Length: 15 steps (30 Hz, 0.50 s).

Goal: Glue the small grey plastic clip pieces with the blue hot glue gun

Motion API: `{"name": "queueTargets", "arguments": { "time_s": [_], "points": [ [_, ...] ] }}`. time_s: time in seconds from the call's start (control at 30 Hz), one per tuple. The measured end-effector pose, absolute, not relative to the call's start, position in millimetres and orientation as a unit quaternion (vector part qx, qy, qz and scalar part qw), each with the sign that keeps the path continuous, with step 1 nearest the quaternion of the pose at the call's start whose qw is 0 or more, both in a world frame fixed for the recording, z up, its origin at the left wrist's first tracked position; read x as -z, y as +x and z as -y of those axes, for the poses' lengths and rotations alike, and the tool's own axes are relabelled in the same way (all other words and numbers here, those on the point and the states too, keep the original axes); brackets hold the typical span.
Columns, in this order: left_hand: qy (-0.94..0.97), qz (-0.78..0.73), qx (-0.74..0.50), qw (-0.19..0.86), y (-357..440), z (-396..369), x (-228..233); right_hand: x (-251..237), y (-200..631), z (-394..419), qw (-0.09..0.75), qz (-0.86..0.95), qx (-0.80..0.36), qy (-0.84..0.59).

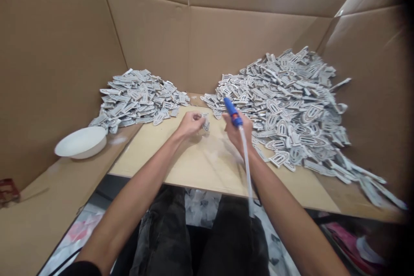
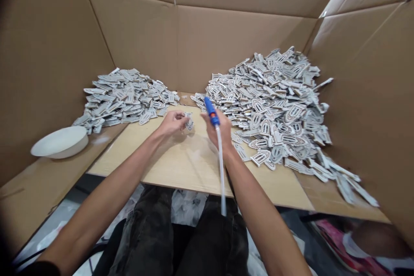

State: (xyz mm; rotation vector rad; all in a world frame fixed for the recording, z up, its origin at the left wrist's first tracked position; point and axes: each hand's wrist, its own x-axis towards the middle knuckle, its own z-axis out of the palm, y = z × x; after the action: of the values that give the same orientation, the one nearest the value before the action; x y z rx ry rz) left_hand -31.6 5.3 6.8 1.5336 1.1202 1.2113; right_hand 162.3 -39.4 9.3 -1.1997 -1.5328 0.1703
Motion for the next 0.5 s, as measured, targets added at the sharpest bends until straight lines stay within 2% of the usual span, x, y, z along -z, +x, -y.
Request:
{"name": "queueTargets", "arguments": {
  "time_s": [0.07,0.17,0.23,0.3,0.43,0.5],
  "points": [
    [0.600,-0.502,-0.428,0.453,-32,-6,-2,-11,165,40,0.600,0.583,-0.088,-0.541],
    [0.566,-0.530,-0.342,0.530,-38,-9,5,-13,170,39,0.576,0.576,-0.106,-0.570],
    [0.535,-0.527,-0.341,0.566,-49,-16,3,-13,172,38,0.562,0.584,-0.104,-0.576],
    [0.498,-0.552,-0.418,0.522,-65,-27,-5,-14,173,37,0.559,0.591,-0.103,-0.573],
    [0.382,-0.534,-0.698,0.286,-97,-55,-21,-15,170,37,0.556,0.599,-0.107,-0.566],
    [0.361,-0.521,-0.728,0.261,-101,-62,-21,-15,169,37,0.552,0.606,-0.106,-0.562]
  ]
}}
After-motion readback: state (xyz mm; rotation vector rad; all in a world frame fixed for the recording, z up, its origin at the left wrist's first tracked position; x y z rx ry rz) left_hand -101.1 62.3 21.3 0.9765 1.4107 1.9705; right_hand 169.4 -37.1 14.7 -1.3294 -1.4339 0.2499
